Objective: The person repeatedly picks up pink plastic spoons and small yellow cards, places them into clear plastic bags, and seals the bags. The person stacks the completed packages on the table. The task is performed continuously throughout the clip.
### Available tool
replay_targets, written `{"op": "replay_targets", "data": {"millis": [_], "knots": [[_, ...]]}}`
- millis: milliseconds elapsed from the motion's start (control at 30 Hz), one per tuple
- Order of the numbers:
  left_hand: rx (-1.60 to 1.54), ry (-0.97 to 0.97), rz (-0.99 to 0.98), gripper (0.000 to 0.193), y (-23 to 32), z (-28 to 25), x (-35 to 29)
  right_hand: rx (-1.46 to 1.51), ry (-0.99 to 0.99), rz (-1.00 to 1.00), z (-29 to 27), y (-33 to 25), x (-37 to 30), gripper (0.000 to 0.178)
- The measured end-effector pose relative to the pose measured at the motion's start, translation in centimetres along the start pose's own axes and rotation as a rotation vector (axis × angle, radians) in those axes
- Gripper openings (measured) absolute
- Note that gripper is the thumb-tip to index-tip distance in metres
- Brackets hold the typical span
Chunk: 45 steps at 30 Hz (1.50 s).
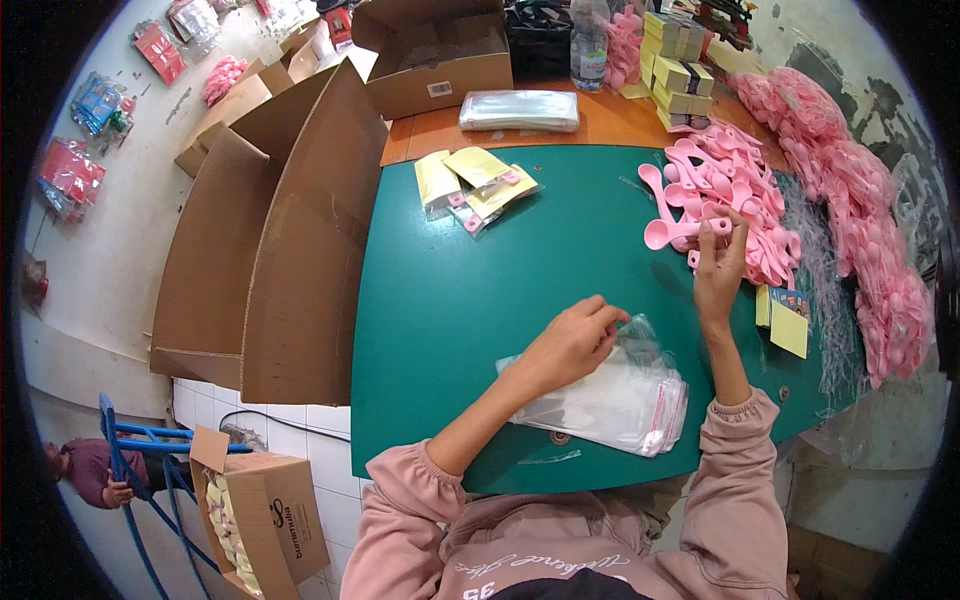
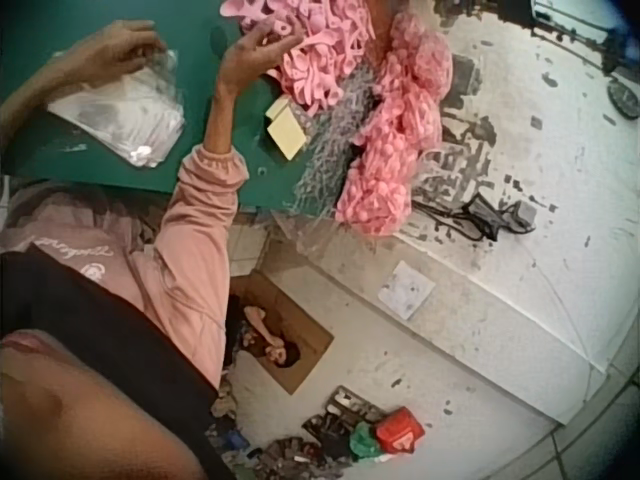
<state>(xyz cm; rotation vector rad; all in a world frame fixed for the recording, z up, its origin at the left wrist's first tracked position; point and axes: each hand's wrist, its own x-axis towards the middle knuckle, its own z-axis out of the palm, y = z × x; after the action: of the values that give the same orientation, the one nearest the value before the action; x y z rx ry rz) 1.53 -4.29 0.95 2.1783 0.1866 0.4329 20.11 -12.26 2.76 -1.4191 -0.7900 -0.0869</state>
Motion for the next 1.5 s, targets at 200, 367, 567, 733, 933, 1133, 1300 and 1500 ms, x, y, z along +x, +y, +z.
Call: {"op": "replay_targets", "data": {"millis": [200, 367, 567, 733, 933, 1133, 1300, 1500], "knots": [[-0.014, 0.16, 0.014, 0.014, -1.0, -1.4, 0.5, 0.429, -0.149, 0.217, -0.5, 0.3, 0.0, 0.016], [-0.128, 0.2, -0.13, 0.012, -1.5, -1.7, 0.9, 0.689, -0.372, 0.379, -0.3, -0.4, -0.4, 0.019], [-0.288, 0.203, -0.228, 0.012, -2.1, -2.4, 1.0, 0.402, -0.502, 0.405, -0.2, 0.5, -0.6, 0.018], [-0.596, 0.324, -0.156, 0.008, -4.3, -2.9, 1.4, 0.152, -0.503, 0.313, -0.3, 1.1, -0.6, 0.016], [-0.823, 0.138, -0.383, 0.019, -2.9, -4.0, 1.4, 0.327, -0.355, 0.278, 0.4, 0.1, -1.0, 0.016], [-0.804, 0.14, -0.367, 0.032, -3.9, -3.6, 1.3, 0.399, -0.365, 0.255, 0.6, -1.1, -1.5, 0.018], [-0.727, 0.027, -0.35, 0.034, -3.6, -3.3, 1.5, 0.28, -0.486, 0.251, 0.6, -1.2, -1.8, 0.019], [-0.455, -0.108, -0.294, 0.031, -2.8, -4.0, 1.2, 0.266, -0.528, 0.323, 1.6, -1.8, -2.6, 0.018]]}}
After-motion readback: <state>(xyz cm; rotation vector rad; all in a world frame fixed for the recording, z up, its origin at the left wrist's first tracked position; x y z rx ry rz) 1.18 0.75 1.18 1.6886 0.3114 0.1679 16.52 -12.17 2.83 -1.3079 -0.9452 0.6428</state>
